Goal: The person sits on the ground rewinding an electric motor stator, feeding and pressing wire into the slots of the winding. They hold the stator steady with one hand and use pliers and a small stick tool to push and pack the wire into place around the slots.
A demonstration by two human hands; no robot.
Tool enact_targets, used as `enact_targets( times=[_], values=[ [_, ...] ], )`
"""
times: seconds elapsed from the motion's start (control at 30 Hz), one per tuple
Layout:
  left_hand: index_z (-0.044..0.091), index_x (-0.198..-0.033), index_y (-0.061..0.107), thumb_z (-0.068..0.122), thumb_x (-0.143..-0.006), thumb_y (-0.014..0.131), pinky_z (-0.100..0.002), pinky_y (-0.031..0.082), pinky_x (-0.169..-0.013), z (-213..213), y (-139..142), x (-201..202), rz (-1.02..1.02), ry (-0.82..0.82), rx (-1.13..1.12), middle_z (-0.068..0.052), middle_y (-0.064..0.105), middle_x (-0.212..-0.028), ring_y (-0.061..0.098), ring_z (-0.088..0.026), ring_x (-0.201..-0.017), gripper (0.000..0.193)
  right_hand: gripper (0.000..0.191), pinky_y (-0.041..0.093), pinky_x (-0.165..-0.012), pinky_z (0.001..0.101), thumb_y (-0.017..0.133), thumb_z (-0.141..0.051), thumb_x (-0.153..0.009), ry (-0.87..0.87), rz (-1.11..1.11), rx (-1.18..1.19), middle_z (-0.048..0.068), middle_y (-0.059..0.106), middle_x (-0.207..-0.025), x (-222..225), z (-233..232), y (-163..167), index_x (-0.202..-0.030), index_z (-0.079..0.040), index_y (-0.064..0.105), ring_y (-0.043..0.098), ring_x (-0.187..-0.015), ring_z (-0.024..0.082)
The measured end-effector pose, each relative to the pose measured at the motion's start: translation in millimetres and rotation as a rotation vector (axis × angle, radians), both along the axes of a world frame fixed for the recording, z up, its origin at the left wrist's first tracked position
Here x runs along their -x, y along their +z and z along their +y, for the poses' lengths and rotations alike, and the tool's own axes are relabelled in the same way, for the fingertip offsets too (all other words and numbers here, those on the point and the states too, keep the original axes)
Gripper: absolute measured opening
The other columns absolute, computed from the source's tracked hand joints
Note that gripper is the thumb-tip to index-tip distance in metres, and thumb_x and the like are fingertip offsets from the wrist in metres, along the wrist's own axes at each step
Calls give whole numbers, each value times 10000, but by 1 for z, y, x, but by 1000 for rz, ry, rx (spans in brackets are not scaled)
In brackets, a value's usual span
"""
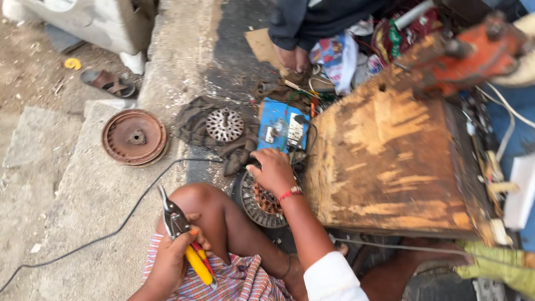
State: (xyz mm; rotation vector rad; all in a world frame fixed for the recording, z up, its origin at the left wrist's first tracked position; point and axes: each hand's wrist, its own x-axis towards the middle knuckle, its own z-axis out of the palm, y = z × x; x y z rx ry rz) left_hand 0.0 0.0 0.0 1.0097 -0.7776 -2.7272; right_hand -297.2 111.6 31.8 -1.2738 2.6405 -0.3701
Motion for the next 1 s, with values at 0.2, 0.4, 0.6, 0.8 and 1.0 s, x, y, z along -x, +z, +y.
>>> enact_targets(
  times=[0.2,0.4,0.6,0.8,1.0],
  values=[
    [-1,-1370,451,78,-907,520,-428,613,-658,-41,-12,2,64,16,-100,-130,613,-786,684,-265,-702,476,502,405,-1067,513,712,-500,-851,-84,-205,-714,57,691,-1320,31,-99,-27,-1294,-264,701,610,-1255,278],
    [8,-1357,471,87,-910,523,-445,625,-653,-74,-21,13,39,-20,-172,-136,605,-804,688,-269,-712,457,571,465,-1054,404,745,-390,-839,-14,-327,-650,118,627,-1384,68,-147,-91,-1340,-130,655,607,-1264,314],
    [11,-1341,465,87,-916,509,-448,626,-647,-97,-25,24,51,-18,-202,-137,608,-802,688,-268,-714,435,554,500,-990,326,627,-141,-808,-8,-671,-141,154,712,-1287,95,-182,-100,-1351,-35,635,672,-1179,240],
    [29,-1329,471,88,-912,507,-448,620,-634,-112,-27,28,44,-20,-212,-129,605,-811,686,-269,-711,423,532,460,-1056,313,622,-56,-841,-118,-904,121,97,676,-1347,85,-208,-95,-1369,1,611,626,-1245,194],
    [38,-1326,484,85,-914,510,-451,626,-634,-116,-35,31,32,-34,-217,-130,599,-815,684,-269,-710,415,582,404,-1154,337,614,-63,-901,-200,-1107,388,103,634,-1401,111,-192,-69,-1468,29,522,568,-1349,221]
  ],
)
